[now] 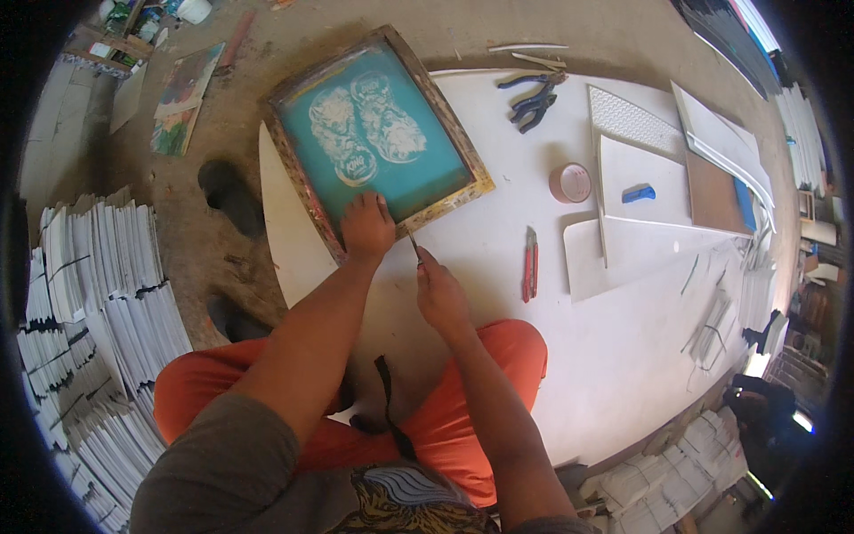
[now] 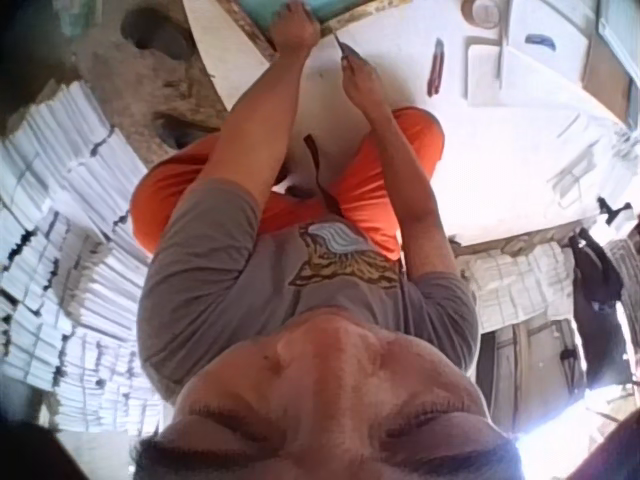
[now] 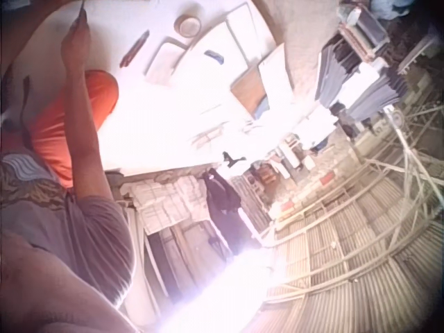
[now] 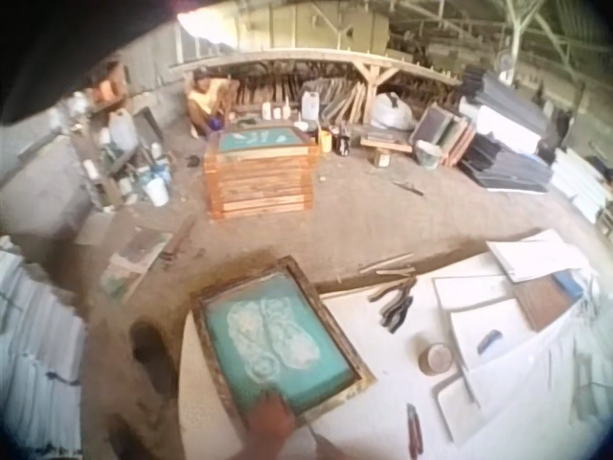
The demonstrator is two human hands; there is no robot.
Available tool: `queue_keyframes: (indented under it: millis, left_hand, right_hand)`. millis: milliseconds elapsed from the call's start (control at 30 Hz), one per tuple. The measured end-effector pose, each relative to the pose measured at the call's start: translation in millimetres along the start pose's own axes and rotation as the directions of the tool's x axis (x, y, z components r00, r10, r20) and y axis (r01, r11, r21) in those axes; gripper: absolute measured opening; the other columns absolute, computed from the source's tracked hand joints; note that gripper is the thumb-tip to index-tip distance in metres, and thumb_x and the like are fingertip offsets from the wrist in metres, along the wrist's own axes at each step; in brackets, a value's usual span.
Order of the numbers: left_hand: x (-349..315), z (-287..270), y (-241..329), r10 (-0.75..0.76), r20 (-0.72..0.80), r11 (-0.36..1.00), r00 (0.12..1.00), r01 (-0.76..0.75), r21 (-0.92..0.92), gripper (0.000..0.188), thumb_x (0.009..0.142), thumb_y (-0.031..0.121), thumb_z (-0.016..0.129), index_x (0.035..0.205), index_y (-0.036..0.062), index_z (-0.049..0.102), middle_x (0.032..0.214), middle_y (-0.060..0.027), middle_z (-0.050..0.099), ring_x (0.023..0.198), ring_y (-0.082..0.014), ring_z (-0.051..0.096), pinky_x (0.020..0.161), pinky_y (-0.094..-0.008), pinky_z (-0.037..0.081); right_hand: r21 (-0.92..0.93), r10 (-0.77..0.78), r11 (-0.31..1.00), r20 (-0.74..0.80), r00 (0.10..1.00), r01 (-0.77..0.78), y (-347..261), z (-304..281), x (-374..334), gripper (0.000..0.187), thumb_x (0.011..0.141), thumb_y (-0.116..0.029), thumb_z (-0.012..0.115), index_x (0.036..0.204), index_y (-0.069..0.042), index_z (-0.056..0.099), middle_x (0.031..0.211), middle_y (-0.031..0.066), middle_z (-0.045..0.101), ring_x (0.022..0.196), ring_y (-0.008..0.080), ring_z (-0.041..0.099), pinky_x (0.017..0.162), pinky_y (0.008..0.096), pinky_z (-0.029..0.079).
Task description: The person sits on the floor and uses a small carving tool to scrape away a white substance from a teal-colored stencil frame. They carefully remove the material to reveal a detailed design of two boots. The person holds the frame steady with their left hand while carving with their right hand.
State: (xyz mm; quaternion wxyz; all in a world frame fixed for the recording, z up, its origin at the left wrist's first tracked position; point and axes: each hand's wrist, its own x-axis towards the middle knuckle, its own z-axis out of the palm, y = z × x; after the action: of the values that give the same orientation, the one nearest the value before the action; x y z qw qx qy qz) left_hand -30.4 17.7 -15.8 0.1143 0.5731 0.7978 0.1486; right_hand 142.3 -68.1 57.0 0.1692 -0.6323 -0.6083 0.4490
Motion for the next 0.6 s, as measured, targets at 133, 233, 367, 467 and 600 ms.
queue_keyframes:
  millis: [133,233,367,467,600]
  left_hand:
    - [0,-1,-1,0.023,-0.058,1.000,0.998,-0.023,0.000,0.014,0.101,0.021,0.061,0.106,0.0082,0.063,0.101,-0.0134,0.067,0.094,-0.0384,0.064,0.080,-0.0560,0.051]
    - [-1,1,0,0.007,-0.052,0.999,0.999,-0.009,-0.047,0.014,0.101,0.020,0.060,0.106,0.0074,0.063,0.099,-0.0152,0.067,0.092,-0.0392,0.064,0.078,-0.0557,0.052]
    - [-5,4,-9,0.100,-0.060,0.988,0.993,-0.106,-0.112,0.016,0.101,0.020,0.059,0.111,0.0078,0.063,0.096,-0.0179,0.070,0.088,-0.0415,0.067,0.077,-0.0554,0.053]
    - [-5,-1,-8,0.118,-0.007,0.982,0.993,-0.117,-0.149,0.019,0.103,0.020,0.058,0.118,0.0086,0.061,0.091,-0.0196,0.073,0.082,-0.0437,0.070,0.074,-0.0562,0.055]
    - [-2,-10,-3,0.023,0.145,0.989,0.989,-0.001,-0.149,0.023,0.106,0.022,0.054,0.125,0.0099,0.058,0.081,-0.0204,0.074,0.074,-0.0442,0.071,0.068,-0.0575,0.056]
  right_hand:
    - [-0.097,0.030,0.995,0.052,0.998,-0.025,-10,-3,2,0.045,0.105,-0.017,0.059,0.150,-0.011,0.058,0.105,0.0253,0.072,0.097,0.0435,0.070,0.088,0.0501,0.055]
    - [-0.118,0.015,0.993,0.073,0.997,-0.006,-9,-4,3,0.047,0.105,-0.019,0.059,0.151,-0.013,0.057,0.101,0.0246,0.071,0.095,0.0452,0.070,0.085,0.0537,0.055]
    - [-0.111,-0.012,0.994,0.072,0.997,0.020,-7,-3,7,0.046,0.105,-0.020,0.059,0.151,-0.015,0.057,0.099,0.0254,0.072,0.094,0.0471,0.070,0.083,0.0572,0.055]
    - [-0.003,0.011,1.000,0.070,0.997,-0.011,-12,-7,10,0.045,0.105,-0.020,0.059,0.149,-0.016,0.059,0.098,0.0272,0.073,0.094,0.0485,0.070,0.084,0.0586,0.055]
    - [-0.095,0.062,0.994,0.095,0.994,-0.053,-22,-11,13,0.043,0.105,-0.022,0.057,0.148,-0.014,0.060,0.097,0.0281,0.073,0.094,0.0494,0.070,0.085,0.0591,0.055]
